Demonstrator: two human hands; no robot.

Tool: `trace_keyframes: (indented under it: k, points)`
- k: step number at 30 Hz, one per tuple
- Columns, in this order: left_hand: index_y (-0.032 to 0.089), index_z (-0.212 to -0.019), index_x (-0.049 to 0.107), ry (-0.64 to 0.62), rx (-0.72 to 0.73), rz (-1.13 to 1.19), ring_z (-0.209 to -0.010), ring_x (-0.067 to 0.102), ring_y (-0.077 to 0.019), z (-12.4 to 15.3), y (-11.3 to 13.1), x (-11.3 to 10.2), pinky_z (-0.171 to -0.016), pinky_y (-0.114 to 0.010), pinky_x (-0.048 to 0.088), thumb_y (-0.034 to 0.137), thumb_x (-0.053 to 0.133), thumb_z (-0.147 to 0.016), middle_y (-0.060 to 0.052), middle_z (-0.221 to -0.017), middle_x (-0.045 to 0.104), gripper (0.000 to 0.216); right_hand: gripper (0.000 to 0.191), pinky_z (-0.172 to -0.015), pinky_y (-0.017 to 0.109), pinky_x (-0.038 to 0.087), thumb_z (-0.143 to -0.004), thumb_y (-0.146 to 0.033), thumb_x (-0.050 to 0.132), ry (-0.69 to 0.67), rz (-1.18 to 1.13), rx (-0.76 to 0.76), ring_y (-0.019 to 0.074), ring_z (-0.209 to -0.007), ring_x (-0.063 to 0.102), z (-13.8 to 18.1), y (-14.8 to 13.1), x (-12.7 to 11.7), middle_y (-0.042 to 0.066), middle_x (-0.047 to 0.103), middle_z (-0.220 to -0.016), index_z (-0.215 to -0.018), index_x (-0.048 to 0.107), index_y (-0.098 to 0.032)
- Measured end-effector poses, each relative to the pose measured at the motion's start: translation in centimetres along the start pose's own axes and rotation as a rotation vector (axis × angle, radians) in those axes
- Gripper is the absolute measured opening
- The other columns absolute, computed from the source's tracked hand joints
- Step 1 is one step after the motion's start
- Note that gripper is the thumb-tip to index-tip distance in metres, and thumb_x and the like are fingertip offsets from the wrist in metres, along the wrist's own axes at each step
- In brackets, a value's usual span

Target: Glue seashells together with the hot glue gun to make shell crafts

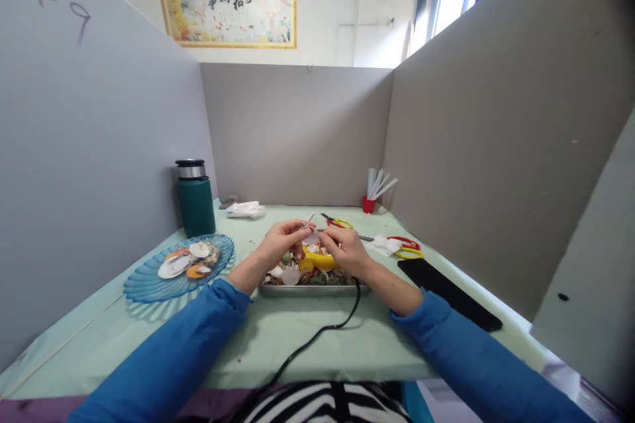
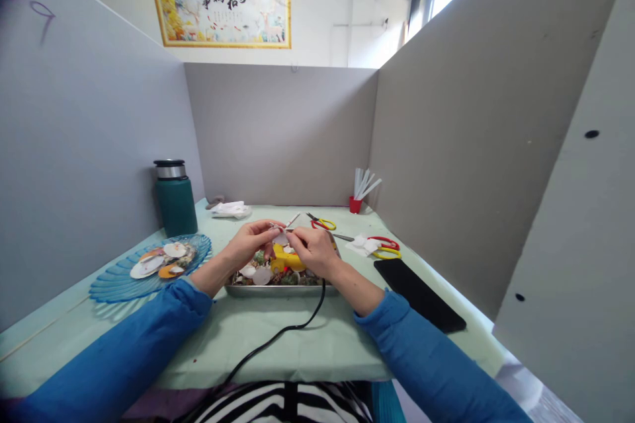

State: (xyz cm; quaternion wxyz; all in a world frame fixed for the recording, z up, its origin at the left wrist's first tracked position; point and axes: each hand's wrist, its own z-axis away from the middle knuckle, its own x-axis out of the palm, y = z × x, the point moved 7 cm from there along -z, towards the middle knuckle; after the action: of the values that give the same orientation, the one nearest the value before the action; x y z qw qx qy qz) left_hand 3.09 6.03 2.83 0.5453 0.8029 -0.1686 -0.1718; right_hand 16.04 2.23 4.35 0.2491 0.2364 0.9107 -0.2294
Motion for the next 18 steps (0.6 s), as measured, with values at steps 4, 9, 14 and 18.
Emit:
trace_keyframes:
  k: [4, 9, 14, 18]
  points:
    - [0.014, -0.094, 0.064, 0.009, 0.027, -0.032, -0.035, 0.047, -0.0057, -0.01, 0.2, -0.05, -0.047, -0.022, 0.045, 0.044, 0.064, -0.074, 0.004, -0.054, 0.057, 0.035, 0.037, -0.058, 0.023, 0.034, -0.093, -0.035, 0.041, -0.018, -0.017, -0.004, 0.0102, -0.056, 0.047, 0.02, -0.08, 0.08, 0.0, 0.054, -0.059, -0.065, 0.057, -0.017]
    - [0.013, -0.089, 0.065, 0.001, 0.036, -0.04, -0.035, 0.047, -0.0044, -0.02, 0.19, -0.11, -0.045, -0.021, 0.044, 0.043, 0.063, -0.075, 0.002, -0.062, 0.06, 0.033, 0.039, -0.058, 0.023, 0.034, -0.093, -0.037, 0.038, -0.042, -0.012, -0.009, 0.0108, -0.056, 0.047, 0.05, -0.14, 0.2, 0.0, 0.053, -0.059, -0.065, 0.056, -0.017]
    - [0.013, -0.088, 0.066, -0.001, 0.031, -0.053, -0.037, 0.049, -0.0048, -0.07, 0.06, -0.24, -0.038, -0.017, 0.035, 0.042, 0.063, -0.075, 0.0, -0.063, 0.061, 0.032, 0.038, -0.059, 0.023, 0.035, -0.093, -0.036, 0.038, -0.063, -0.028, -0.019, 0.0109, -0.057, 0.047, 0.13, -0.23, 0.28, 0.0, 0.054, -0.06, -0.064, 0.056, -0.017]
    - [0.013, -0.085, 0.067, 0.01, 0.032, -0.055, -0.037, 0.048, -0.0043, -0.04, 0.08, -0.27, -0.037, -0.016, 0.034, 0.042, 0.064, -0.074, 0.0, -0.062, 0.061, 0.031, 0.037, -0.059, 0.023, 0.035, -0.093, -0.034, 0.038, -0.074, -0.034, -0.03, 0.0106, -0.057, 0.047, 0.13, -0.31, 0.34, 0.0, 0.053, -0.06, -0.065, 0.056, -0.017]
